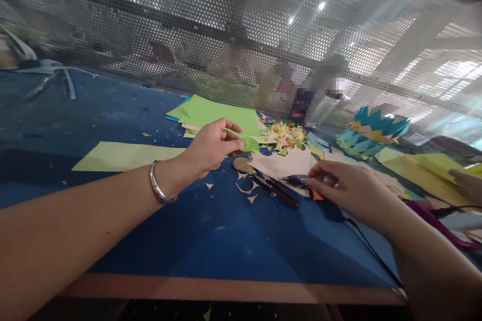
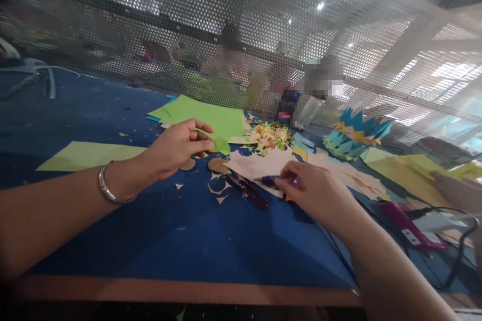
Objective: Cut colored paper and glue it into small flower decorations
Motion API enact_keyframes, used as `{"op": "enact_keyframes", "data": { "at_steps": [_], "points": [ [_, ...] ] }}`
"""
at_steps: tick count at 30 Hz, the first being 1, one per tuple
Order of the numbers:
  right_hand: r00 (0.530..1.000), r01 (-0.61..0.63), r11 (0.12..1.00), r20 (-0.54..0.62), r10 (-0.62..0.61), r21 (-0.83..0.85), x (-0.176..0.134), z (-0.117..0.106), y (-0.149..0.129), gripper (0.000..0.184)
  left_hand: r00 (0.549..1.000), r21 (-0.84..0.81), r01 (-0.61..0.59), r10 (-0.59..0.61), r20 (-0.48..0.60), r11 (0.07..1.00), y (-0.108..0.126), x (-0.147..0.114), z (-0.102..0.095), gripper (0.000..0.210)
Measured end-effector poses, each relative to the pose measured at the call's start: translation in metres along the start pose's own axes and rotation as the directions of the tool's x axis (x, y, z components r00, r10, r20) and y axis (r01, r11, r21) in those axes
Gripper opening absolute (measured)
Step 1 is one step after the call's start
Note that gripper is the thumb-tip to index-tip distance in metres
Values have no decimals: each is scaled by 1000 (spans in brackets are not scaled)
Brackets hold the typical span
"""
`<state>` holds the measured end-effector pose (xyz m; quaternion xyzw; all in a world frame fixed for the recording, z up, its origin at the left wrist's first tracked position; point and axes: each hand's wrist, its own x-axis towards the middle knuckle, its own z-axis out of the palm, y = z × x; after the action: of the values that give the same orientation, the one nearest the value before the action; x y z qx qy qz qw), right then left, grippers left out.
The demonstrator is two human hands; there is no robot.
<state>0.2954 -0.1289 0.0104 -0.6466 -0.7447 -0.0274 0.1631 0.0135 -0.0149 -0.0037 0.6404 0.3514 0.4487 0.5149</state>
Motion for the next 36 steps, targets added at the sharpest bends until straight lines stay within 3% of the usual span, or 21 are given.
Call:
{"op": "enact_keyframes", "data": {
  "at_steps": [5,10,12,15,18,20,24,28,31,36],
  "points": [
    [976,-216,975,-14,215,-56,-35,13,42,33,1000,10,-28,28,9,1000,-1,-1,2,26],
    [945,-314,937,150,292,153,-39,24,62,33,1000,18,-11,11,28,1000,-1,-2,2,23],
    [921,-381,883,189,339,272,-37,27,63,29,999,14,-21,21,32,1000,-3,-1,0,20],
    [874,-482,702,225,432,525,-37,26,57,22,999,12,-29,28,43,1000,-6,0,-1,18],
    [880,-415,463,215,424,783,-42,21,46,11,998,8,-25,25,50,1000,-4,-1,0,16],
    [866,-384,322,216,452,866,-46,16,37,15,999,6,-1,1,45,1000,-1,-2,1,13],
    [781,-364,-9,311,541,931,-54,10,21,34,997,2,70,-70,41,998,6,-4,6,9],
    [781,-238,-130,270,564,962,-61,10,9,33,989,-49,133,-129,68,990,11,-8,8,10],
    [789,-240,-264,346,508,934,-64,13,3,35,982,-86,174,-166,88,981,12,-9,8,10],
    [854,-207,-345,341,393,915,-61,18,-6,22,979,-100,188,-178,101,977,11,-9,6,10]
  ]
}}
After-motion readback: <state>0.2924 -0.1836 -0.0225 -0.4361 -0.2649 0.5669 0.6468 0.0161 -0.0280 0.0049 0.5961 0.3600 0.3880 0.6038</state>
